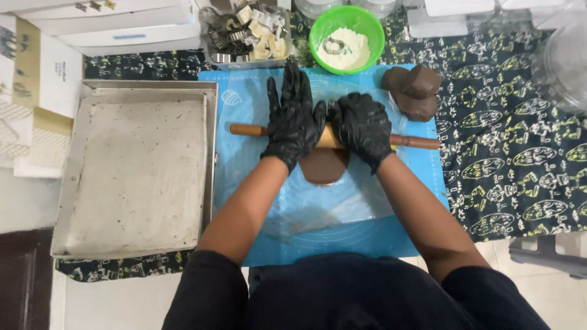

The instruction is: Flattening and rolling out brown dough on a silicone mat using a rolling pin

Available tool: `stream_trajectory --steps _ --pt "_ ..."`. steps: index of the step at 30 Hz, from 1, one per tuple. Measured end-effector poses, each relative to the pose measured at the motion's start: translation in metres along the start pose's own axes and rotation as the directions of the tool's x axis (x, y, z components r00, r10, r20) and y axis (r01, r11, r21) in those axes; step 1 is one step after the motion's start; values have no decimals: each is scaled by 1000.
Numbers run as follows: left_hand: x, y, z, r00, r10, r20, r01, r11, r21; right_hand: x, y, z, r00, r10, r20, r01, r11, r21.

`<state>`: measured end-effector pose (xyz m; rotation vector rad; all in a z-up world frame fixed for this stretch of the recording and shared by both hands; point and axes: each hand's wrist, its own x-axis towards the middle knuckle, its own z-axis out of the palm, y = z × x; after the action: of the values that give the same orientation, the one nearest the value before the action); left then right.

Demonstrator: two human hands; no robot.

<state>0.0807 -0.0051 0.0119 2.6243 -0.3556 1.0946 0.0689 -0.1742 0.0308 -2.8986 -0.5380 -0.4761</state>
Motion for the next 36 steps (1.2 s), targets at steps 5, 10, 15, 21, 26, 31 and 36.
stream_trajectory --steps 5,10,15,21,26,31,36 --pt "16 5 -39 866 -158 475 195 980 -31 -5 4 9 997 55 56 -56 998 20" --pt "-32 12 -31 974 -79 211 98 992 -78 -40 4 22 996 46 71 -47 999 15" --pt "-75 15 -37 988 -57 142 75 989 -125 -69 8 32 992 23 127 -17 999 -50" --pt "-104 18 -63 959 -38 282 108 966 -236 -100 -5 17 997 -82 -17 81 996 -40" --pt "-113 17 -90 970 36 240 45 945 -324 -121 -28 1 994 -78 -71 71 993 -94" --pt "-136 25 -96 978 -14 209 110 882 -458 -150 -39 -10 999 -6 40 8 1000 -26" --pt "-151 33 -113 995 87 50 -62 923 -381 -170 -42 -9 953 202 227 -191 979 -67"
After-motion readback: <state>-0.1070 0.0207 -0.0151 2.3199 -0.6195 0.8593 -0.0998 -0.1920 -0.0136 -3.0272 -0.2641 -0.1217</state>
